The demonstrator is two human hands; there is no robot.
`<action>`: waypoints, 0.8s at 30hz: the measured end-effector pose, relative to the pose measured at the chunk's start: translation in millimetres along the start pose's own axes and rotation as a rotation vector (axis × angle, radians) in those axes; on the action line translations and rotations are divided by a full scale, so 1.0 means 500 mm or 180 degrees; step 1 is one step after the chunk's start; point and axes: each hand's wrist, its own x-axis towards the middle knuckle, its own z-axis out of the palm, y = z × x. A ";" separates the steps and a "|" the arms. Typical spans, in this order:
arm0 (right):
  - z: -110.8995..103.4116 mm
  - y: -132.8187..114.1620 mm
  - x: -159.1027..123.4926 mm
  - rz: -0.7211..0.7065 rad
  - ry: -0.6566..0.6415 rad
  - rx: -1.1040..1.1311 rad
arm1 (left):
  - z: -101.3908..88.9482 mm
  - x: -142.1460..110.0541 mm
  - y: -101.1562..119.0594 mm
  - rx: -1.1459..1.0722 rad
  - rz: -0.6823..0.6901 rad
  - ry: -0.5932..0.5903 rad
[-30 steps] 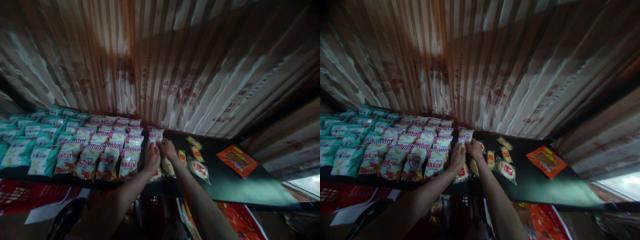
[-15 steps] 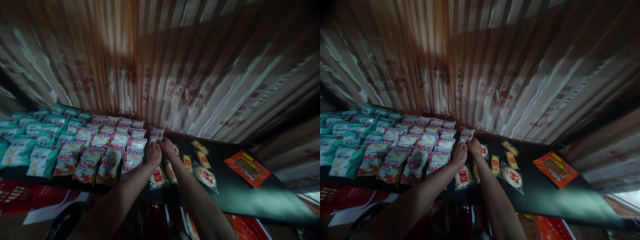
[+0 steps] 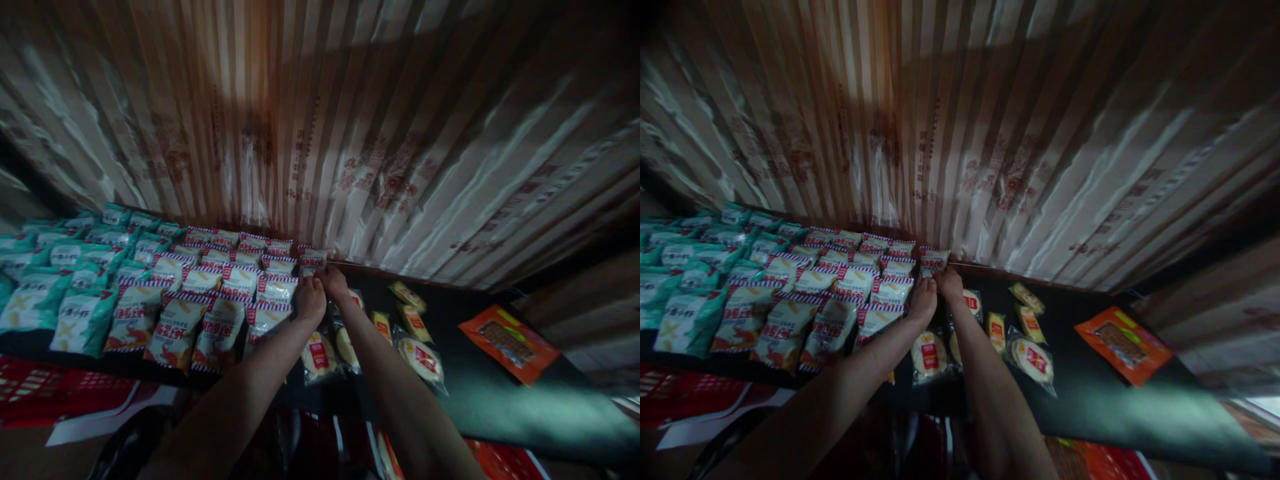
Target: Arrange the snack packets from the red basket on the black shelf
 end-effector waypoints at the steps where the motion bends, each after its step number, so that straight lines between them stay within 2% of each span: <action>1: 0.002 0.001 0.003 -0.0016 0.0007 0.0013 | -0.002 0.001 0.001 0.0000 -0.0010 -0.0001; 16: 0.025 -0.003 0.009 -0.0116 0.0071 0.0158 | -0.038 -0.005 0.013 0.0040 -0.0140 -0.0198; 19: 0.026 -0.007 0.007 -0.0060 0.0063 0.0146 | -0.039 0.000 0.014 -0.0006 -0.0178 -0.0258; 24: 0.030 -0.009 -0.003 -0.0043 0.0040 0.0188 | -0.029 0.002 0.006 -0.0126 -0.0123 -0.0098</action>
